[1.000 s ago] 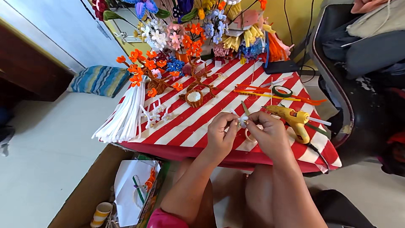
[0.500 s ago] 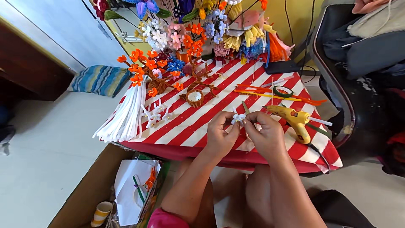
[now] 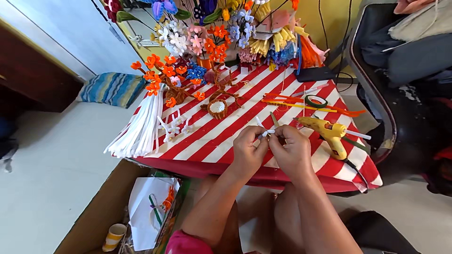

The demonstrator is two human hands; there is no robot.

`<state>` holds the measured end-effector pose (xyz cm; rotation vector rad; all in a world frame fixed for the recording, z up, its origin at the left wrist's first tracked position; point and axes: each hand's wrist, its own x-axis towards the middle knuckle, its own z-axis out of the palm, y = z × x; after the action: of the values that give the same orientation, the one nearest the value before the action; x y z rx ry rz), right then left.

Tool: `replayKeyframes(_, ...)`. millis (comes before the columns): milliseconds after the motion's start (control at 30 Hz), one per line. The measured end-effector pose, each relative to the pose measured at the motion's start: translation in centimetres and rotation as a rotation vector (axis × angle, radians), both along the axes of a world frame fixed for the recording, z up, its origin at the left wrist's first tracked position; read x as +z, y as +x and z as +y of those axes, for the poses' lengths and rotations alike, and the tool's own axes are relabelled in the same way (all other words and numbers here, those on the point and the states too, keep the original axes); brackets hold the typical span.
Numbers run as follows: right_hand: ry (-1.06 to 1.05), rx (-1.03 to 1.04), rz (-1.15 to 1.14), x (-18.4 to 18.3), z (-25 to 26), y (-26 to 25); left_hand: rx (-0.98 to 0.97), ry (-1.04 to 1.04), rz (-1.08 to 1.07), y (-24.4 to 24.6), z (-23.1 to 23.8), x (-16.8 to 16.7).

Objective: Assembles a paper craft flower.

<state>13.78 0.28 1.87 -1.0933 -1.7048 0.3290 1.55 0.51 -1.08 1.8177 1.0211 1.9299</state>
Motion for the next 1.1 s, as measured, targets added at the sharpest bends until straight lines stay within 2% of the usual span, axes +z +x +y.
replayKeyframes(133, -0.049, 0.014, 0.104, 0.1, -0.2, -0.6, -0.002, 0.033, -0.036, 0.1, 0.2, -0.2)
replayKeyframes(300, -0.109, 0.190, 0.112, 0.3, 0.2, 0.6, -0.058, -0.092, -0.123, -0.6, 0.3, 0.2)
replayKeyframes(533, -0.030, 0.262, 0.141, 0.2, 0.8, 1.4, -0.138, -0.153, -0.109, -1.1, 0.5, 0.3)
replayKeyframes(833, -0.070, 0.167, 0.212, 0.3, 0.6, 1.1, -0.249, -0.090, -0.169, -0.7, 0.3, 0.4)
replayKeyframes(1100, -0.068, 0.154, 0.316, 0.3, 0.4, 0.3, -0.256, -0.080, -0.266, -0.4, 0.3, 0.3)
